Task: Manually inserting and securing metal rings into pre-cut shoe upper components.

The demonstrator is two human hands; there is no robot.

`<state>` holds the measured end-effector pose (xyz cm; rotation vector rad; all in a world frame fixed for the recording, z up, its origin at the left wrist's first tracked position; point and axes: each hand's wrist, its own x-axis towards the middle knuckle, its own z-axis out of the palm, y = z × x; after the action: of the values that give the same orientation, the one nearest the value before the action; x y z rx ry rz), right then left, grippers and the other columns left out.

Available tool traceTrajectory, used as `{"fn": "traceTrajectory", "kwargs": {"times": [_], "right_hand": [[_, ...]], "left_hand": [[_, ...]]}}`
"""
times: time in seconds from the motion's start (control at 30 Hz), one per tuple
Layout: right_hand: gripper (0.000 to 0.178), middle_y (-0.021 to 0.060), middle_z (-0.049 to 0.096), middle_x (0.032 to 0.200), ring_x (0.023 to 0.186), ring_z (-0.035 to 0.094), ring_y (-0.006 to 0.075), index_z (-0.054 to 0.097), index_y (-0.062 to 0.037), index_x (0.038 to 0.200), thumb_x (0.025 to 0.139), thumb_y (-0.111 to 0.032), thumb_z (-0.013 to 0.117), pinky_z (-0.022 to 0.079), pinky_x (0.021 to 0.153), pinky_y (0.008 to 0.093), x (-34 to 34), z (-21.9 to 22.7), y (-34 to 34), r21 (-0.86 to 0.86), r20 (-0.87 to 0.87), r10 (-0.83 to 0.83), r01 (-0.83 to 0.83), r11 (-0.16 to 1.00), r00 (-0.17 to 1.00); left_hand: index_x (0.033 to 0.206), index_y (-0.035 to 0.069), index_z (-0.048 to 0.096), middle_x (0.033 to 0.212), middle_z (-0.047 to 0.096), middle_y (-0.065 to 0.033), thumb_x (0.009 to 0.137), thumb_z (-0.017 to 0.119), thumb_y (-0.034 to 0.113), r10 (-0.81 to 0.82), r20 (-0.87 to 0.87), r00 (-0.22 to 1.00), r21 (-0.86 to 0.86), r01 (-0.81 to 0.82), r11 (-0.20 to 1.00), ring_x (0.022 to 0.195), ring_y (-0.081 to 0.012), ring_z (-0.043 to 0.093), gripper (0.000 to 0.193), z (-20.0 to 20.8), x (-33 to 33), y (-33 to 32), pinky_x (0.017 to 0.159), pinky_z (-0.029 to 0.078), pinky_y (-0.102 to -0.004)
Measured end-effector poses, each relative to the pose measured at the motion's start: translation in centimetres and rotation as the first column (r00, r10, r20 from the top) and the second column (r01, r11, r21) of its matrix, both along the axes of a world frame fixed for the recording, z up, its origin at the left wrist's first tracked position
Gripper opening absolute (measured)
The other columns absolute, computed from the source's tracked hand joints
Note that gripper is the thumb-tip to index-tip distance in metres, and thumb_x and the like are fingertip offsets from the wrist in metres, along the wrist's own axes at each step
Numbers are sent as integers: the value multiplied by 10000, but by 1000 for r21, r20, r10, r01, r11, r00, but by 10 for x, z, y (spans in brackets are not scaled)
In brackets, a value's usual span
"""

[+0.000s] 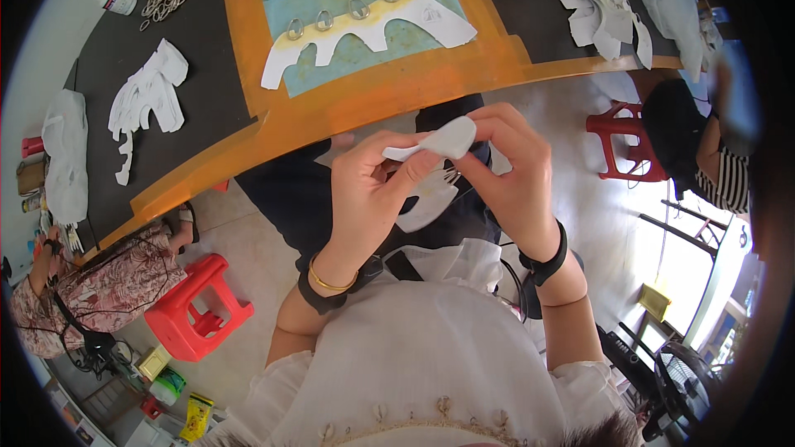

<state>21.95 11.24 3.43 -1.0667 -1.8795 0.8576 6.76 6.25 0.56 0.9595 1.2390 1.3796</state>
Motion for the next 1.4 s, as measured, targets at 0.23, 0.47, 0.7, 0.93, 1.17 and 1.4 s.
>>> {"fn": "traceTrajectory", "kwargs": {"times": [0.23, 0.47, 0.7, 0.93, 1.17, 1.4], "right_hand": [[148, 56, 576, 812, 725, 537, 222, 612, -41, 785, 688, 10, 713, 427, 600, 269, 0, -15, 0, 43, 64, -52, 49, 998, 997], [189, 13, 548, 813, 762, 541, 120, 523, -28, 887, 766, 54, 643, 442, 679, 254, 6, -23, 6, -467, -215, -19, -86, 880, 976], [322, 34, 549, 838, 814, 549, 116, 429, -16, 1049, 798, 75, 610, 459, 756, 261, 7, -30, 3, -479, -348, -70, -113, 871, 935], [428, 51, 550, 811, 765, 535, 111, 421, -23, 1148, 785, 69, 627, 441, 707, 242, 6, -36, 0, -363, -224, -75, -11, 932, 972], [488, 51, 557, 832, 751, 549, 109, 391, -9, 1208, 786, 72, 621, 446, 703, 231, 6, -18, -8, -520, -397, -99, -134, 844, 913], [307, 36, 545, 737, 674, 524, 106, 492, 0, 1062, 813, -93, 646, 440, 626, 236, 20, -19, 8, -457, -301, 41, -182, 871, 953]], "left_hand": [[899, -45, 624, 748, 628, -32, 809, 686, 65, -56, -8, 998, -82, 56, 995, 635, -39, 546, 155, -9, -1, 8, 533, 429, -181], [883, -24, 622, 727, 629, -42, 811, 664, 83, -105, -89, 990, -21, 104, 994, 635, -42, 557, 136, -18, 1, 12, 518, 418, -191], [867, -22, 616, 705, 625, -35, 816, 665, 99, -166, -68, 984, -115, 158, 981, 597, -31, 531, 140, -22, 2, 12, 492, 399, -197], [828, -1, 596, 692, 618, -39, 764, 743, 233, -198, -188, 962, -162, 169, 972, 578, -70, 523, 283, -15, 0, 17, 538, 404, -221], [891, -7, 621, 738, 634, -20, 777, 734, 210, 36, -194, 980, 45, -27, 999, 688, -92, 591, 270, 11, 8, 22, 621, 448, -208], [854, -28, 627, 627, 578, 1, 841, 671, 192, -172, -25, 985, -147, 167, 975, 569, -36, 515, 224, -3, -1, 24, 508, 392, -187]]}}
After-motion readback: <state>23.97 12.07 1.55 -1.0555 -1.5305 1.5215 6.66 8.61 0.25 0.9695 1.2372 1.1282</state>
